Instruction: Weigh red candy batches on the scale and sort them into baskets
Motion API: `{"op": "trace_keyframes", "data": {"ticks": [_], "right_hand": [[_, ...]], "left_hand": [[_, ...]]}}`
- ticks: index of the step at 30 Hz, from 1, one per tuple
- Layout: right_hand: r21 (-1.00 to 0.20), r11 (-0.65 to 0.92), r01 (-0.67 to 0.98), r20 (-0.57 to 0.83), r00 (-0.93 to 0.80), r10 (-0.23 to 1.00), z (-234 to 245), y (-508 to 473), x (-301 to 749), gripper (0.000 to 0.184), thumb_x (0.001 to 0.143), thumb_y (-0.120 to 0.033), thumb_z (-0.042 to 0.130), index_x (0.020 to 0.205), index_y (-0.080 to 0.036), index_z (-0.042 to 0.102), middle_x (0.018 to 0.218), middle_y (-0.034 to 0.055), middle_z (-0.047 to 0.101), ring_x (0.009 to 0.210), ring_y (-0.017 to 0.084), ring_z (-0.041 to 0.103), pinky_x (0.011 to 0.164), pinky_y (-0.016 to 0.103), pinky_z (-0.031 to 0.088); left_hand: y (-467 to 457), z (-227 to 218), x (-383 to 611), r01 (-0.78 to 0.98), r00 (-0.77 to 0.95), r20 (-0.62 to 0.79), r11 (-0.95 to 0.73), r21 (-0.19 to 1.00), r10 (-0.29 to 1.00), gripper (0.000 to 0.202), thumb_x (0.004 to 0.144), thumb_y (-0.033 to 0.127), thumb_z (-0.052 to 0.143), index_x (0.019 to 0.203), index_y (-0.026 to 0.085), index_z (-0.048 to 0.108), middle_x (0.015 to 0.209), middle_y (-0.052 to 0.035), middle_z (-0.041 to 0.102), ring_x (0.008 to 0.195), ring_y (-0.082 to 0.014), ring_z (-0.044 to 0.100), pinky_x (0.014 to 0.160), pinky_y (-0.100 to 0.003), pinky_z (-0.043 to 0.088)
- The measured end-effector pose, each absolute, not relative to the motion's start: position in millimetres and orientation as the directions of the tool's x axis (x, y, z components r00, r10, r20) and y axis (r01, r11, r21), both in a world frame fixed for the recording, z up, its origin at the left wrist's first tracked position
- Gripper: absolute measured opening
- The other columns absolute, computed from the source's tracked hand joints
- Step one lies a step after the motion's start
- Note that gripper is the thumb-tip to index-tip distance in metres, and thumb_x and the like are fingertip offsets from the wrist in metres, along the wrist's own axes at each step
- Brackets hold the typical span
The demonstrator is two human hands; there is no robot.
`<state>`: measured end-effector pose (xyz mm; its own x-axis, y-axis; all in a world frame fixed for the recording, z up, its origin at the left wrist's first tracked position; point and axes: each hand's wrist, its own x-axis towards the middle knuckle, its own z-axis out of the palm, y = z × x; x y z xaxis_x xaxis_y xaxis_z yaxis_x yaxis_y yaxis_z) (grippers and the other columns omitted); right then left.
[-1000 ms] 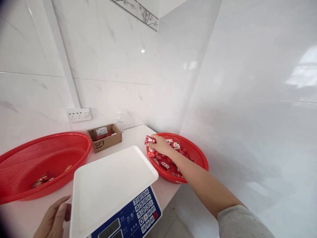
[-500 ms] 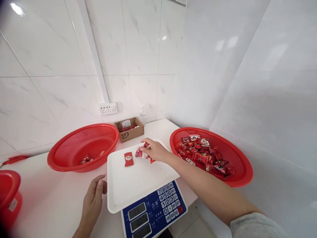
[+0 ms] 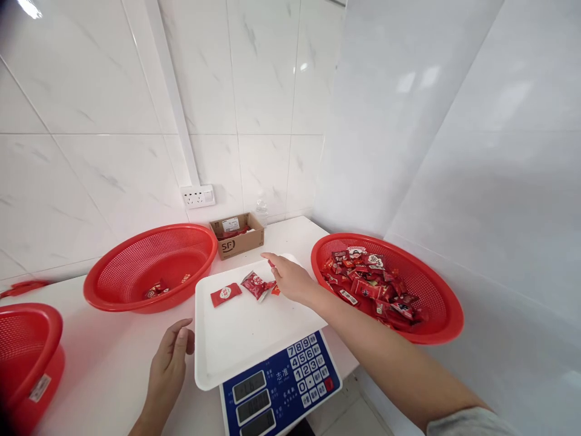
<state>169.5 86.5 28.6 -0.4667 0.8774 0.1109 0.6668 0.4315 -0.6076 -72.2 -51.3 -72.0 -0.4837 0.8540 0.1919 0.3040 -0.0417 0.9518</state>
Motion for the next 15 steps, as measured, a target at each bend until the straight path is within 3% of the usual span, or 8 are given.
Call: {"op": "trace_keyframes", "data": {"ticks": [4, 8, 11, 15], "right_hand": [[-0.548, 0.448, 0.706, 0.091, -0.482, 0.872, 24.5, 84.6, 172.0, 0.054, 0.089, -0.018, 0.034, 0.142, -0.028, 0.029, 0.142, 0.0087, 0.039, 0.115, 0.024, 0.051, 0.093, 0.041, 0.041], [-0.393, 0.483, 0.783, -0.021, -0.533, 0.846, 19.5, 82.4, 165.6, 0.055, 0.089, -0.033, 0.039, 0.143, -0.023, 0.029, 0.152, 0.0106, 0.018, 0.137, 0.027, 0.022, 0.106, 0.044, 0.027], [-0.351, 0.514, 0.783, -0.07, -0.569, 0.819, 15.6, 78.4, 157.6, 0.054, 0.089, -0.044, 0.041, 0.136, -0.018, 0.043, 0.151, 0.0132, 0.023, 0.139, 0.031, 0.014, 0.109, 0.049, 0.018], [-0.363, 0.543, 0.757, -0.113, -0.615, 0.781, 17.0, 63.9, 150.9, 0.049, 0.089, -0.045, 0.041, 0.131, -0.021, 0.049, 0.15, 0.0124, 0.024, 0.14, 0.031, 0.009, 0.109, 0.055, 0.011]], "left_hand": [[-51.8, -72.3, -72.2, 0.308, -0.484, 0.191, -0.038, 0.951, 0.854, 0.043, 0.081, 0.058, 0.044, 0.098, 0.021, 0.057, 0.066, 0.0004, 0.058, 0.062, -0.0178, 0.056, 0.062, -0.031, 0.048], [-51.8, -73.3, -72.6, 0.304, -0.483, 0.186, -0.035, 0.952, 0.856, 0.043, 0.082, 0.058, 0.044, 0.099, 0.021, 0.057, 0.069, -0.0005, 0.059, 0.063, -0.0182, 0.057, 0.062, -0.031, 0.049], [-50.6, -75.7, -73.5, 0.314, -0.472, 0.191, -0.038, 0.949, 0.861, 0.044, 0.082, 0.058, 0.044, 0.1, 0.021, 0.057, 0.071, -0.001, 0.06, 0.064, -0.0184, 0.058, 0.062, -0.031, 0.05], [-49.3, -77.5, -74.4, 0.334, -0.464, 0.192, -0.03, 0.942, 0.865, 0.044, 0.082, 0.058, 0.042, 0.1, 0.021, 0.057, 0.072, -0.0011, 0.06, 0.064, -0.018, 0.058, 0.062, -0.031, 0.05]]}}
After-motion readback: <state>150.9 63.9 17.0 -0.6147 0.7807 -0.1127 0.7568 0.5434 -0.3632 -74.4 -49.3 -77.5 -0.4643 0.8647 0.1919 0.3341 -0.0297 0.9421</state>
